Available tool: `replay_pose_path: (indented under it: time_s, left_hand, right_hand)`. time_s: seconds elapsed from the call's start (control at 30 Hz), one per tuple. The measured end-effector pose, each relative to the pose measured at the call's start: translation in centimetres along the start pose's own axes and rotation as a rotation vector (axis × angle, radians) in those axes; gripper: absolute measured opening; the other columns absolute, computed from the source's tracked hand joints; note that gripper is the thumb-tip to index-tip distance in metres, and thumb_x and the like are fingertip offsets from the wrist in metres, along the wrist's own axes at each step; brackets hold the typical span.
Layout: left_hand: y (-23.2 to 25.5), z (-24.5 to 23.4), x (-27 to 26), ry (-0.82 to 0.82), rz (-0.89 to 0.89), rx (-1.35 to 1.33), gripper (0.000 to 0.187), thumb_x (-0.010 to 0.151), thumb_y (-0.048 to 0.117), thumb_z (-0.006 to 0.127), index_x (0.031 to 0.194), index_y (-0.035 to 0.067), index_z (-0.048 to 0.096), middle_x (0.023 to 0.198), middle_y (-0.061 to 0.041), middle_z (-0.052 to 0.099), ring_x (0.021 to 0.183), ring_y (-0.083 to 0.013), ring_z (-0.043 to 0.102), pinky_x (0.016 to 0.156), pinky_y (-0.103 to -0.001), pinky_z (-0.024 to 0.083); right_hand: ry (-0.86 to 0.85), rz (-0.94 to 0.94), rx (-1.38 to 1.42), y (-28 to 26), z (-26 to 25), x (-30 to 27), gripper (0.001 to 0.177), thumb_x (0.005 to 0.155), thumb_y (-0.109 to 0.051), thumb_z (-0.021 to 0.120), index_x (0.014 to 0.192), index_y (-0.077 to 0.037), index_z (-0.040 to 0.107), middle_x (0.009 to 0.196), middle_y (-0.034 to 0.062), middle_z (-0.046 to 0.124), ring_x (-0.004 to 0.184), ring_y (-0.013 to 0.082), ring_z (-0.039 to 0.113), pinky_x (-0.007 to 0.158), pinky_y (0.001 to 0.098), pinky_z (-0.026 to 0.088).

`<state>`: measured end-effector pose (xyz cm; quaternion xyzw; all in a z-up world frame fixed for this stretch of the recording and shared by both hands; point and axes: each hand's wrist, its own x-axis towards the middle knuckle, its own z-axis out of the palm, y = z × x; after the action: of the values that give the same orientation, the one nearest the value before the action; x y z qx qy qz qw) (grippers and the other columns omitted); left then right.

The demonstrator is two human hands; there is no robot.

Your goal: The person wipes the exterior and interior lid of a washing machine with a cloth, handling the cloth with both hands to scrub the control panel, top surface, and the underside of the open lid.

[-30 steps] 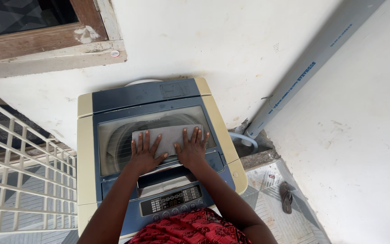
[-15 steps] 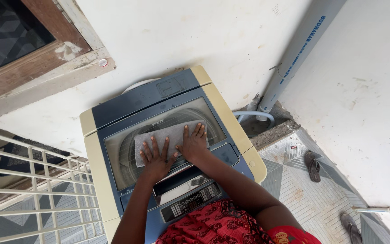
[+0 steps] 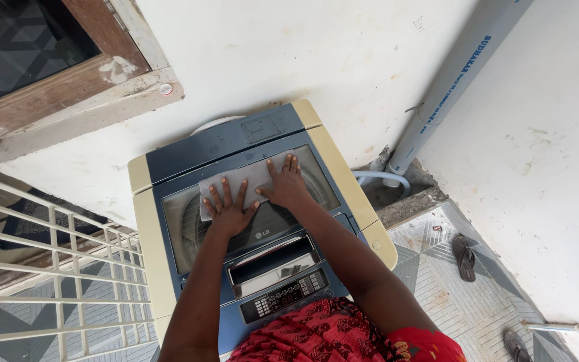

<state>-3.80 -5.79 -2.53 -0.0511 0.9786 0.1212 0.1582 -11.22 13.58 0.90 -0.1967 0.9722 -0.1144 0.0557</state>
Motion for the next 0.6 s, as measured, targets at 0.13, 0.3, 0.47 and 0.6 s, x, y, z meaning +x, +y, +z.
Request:
replay_pose_path:
  time_s: [0.13, 0.3, 0.47, 0.6]
  left_hand:
    - [0.2, -0.3, -2.2, -0.025, 0.001, 0.012, 0.086, 0.090, 0.083, 0.026, 0.162, 0.046, -0.002, 0.169, -0.014, -0.028, 0.149, -0.0448, -0.035, 0.118, -0.066, -0.018]
    - [0.5, 0.1, -7.8, -0.053, -0.040, 0.053, 0.088, 0.090, 0.082, 0.026, 0.163, 0.043, -0.001, 0.169, -0.014, -0.027, 0.150, -0.0451, -0.031, 0.119, -0.067, -0.013]
    - [0.7, -0.9, -12.5, -0.168, -0.150, 0.094, 0.087, 0.090, 0.084, 0.028, 0.164, 0.044, 0.005, 0.173, -0.013, -0.017, 0.153, -0.0486, -0.021, 0.123, -0.066, -0.002]
    - [-0.6, -0.3, -12.0, -0.062, -0.143, 0.063, 0.090, 0.088, 0.085, 0.025, 0.164, 0.041, 0.006, 0.173, -0.015, -0.013, 0.150, -0.0536, -0.018, 0.121, -0.066, 0.002]
  right_hand:
    - [-0.028, -0.017, -0.026, -0.5, -0.1, -2.0, 0.098, 0.093, -0.074, 0.051, 0.164, -0.015, 0.018, 0.159, 0.0469, 0.008, 0.151, 0.0602, 0.005, 0.124, 0.0603, 0.014]
    - [-0.139, 0.012, -0.087, -3.2, -0.2, -6.5, 0.095, 0.096, -0.069, 0.048, 0.165, -0.013, 0.014, 0.157, 0.0480, 0.006, 0.149, 0.0612, 0.003, 0.123, 0.0598, 0.010]
    - [-0.191, -0.023, -0.019, -5.3, -0.6, -10.5, 0.090, 0.098, -0.060, 0.055, 0.165, -0.014, 0.017, 0.159, 0.0485, 0.006, 0.149, 0.0636, 0.005, 0.122, 0.0613, 0.018]
    - [-0.273, 0.007, 0.003, -5.8, -0.7, -9.7, 0.092, 0.095, -0.055, 0.064, 0.164, -0.016, 0.017, 0.160, 0.0468, 0.004, 0.150, 0.0624, 0.004, 0.122, 0.0607, 0.022]
